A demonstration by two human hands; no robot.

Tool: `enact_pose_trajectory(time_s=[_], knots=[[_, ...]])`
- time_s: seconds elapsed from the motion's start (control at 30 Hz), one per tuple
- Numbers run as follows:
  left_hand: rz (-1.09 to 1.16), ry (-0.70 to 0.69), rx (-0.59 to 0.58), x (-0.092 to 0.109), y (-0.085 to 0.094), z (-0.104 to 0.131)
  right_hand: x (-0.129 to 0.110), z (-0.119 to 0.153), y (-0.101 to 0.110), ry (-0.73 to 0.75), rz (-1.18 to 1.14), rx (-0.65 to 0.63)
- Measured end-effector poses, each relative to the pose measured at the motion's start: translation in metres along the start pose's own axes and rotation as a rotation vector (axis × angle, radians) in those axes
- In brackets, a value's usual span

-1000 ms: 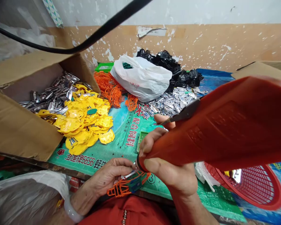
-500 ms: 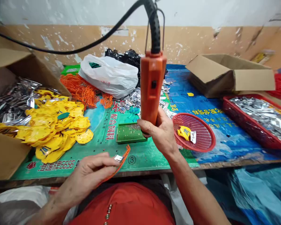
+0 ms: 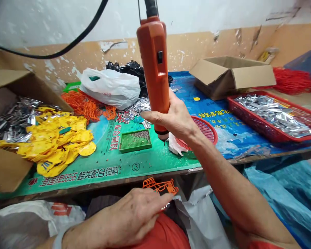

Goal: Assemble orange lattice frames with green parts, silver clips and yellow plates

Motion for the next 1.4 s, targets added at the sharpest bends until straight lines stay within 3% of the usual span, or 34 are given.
enact_pose_trajectory(time_s=[0.13,0.27,0.37,0.47,0.6,0.93,1.2,1.4], knots=[[0.268,0.277,0.169,-0.032,0.030,0.016,0.004,-0.004,-0.024,-0.102,-0.168,-0.086],[0.573,0.671,0.375,-0.079,0.046,0.056,0.039,0.019,-0.056,-0.302,-0.277,-0.145],[0.871,0.875,0.562,-0.107,0.047,0.092,0.069,0.043,-0.069,-0.400,-0.309,-0.106],[1.033,0.969,0.714,-0.125,0.048,0.116,0.090,0.059,-0.069,-0.426,-0.307,-0.008],[1.079,0.968,0.795,-0.135,0.052,0.121,0.097,0.067,-0.063,-0.390,-0.306,0.107],[0.956,0.920,0.814,-0.139,0.053,0.116,0.106,0.071,-0.065,-0.383,-0.273,0.170],[0.599,0.846,0.639,-0.125,0.074,0.098,0.101,0.074,-0.070,-0.389,-0.297,0.123],[0.526,0.818,0.562,-0.124,0.075,0.081,0.064,0.062,-0.076,-0.349,-0.412,0.063]])
Point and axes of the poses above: each hand's wrist, its own z-axis away from the middle knuckle, its own y-axis out of the back of the hand, x = y × z, the point moved 10 cm from there along -z, towards the middle knuckle, and after that the axes turned 5 degrees about x, right-handed, at the moved point
